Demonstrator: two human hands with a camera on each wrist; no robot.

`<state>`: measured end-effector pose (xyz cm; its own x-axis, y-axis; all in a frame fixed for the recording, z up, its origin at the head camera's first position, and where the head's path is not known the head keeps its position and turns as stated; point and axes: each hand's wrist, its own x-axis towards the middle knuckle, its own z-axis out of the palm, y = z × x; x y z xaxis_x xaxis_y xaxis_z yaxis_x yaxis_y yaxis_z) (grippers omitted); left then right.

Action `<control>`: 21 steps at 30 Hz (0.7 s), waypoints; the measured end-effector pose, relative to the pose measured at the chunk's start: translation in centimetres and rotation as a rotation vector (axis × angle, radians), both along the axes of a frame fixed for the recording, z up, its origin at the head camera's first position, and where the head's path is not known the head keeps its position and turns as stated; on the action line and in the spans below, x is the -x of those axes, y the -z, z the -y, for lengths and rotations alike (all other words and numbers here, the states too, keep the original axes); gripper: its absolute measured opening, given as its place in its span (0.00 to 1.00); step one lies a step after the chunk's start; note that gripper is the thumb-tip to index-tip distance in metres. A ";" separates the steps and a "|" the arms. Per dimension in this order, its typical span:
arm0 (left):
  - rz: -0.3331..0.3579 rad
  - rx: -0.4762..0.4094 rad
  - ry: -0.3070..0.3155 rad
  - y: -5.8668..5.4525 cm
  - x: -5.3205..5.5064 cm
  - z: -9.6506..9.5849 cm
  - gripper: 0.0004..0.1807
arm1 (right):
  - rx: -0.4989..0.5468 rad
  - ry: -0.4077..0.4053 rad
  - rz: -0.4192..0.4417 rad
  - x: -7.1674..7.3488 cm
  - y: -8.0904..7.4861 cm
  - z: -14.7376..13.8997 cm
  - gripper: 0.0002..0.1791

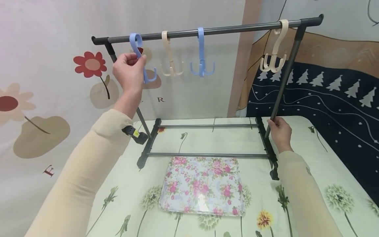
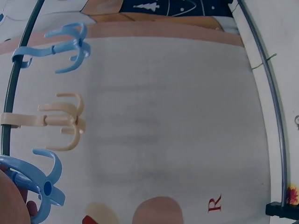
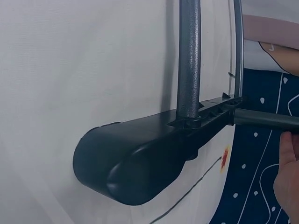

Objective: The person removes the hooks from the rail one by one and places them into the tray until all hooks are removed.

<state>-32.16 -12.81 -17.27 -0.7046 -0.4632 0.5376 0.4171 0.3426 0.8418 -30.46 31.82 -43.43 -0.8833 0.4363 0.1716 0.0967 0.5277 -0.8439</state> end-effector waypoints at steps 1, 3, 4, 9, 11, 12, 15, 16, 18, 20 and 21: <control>0.002 -0.003 0.016 0.4 -0.2 0.0 0.12 | 0.001 -0.005 0.004 0.0 0.0 -0.1 0.30; 0.017 -0.013 0.050 1.2 -0.5 -0.1 0.12 | -0.001 -0.013 0.006 0.0 0.0 -0.1 0.30; 0.025 -0.013 0.065 1.6 -0.7 -0.1 0.12 | -0.002 -0.015 0.006 0.0 0.0 -0.2 0.30; 0.070 -0.004 0.130 3.6 -1.5 -0.5 0.13 | 0.001 -0.022 0.008 -0.2 -0.1 -0.1 0.30; 0.080 0.010 0.154 4.5 -1.8 -0.8 0.13 | 0.002 -0.021 0.011 -0.2 0.0 -0.1 0.30; 0.085 0.013 0.168 4.9 -2.0 -0.9 0.13 | 0.001 -0.020 0.010 -0.2 0.0 -0.1 0.30; 0.103 0.021 0.198 6.2 -2.4 -1.4 0.13 | -0.002 -0.017 0.006 -0.2 0.0 -0.1 0.30; 0.110 0.024 0.207 6.7 -2.6 -1.6 0.13 | -0.003 -0.018 0.002 -0.2 0.0 -0.1 0.29; 0.123 0.025 0.227 7.5 -2.7 -1.9 0.13 | -0.006 -0.017 -0.005 -0.2 -0.1 -0.1 0.29; 0.134 0.028 0.245 8.3 -2.8 -2.3 0.12 | -0.008 -0.018 -0.008 -0.2 -0.1 0.0 0.28; 0.139 0.030 0.257 8.7 -2.8 -2.4 0.12 | -0.009 -0.018 -0.009 -0.2 -0.1 0.0 0.28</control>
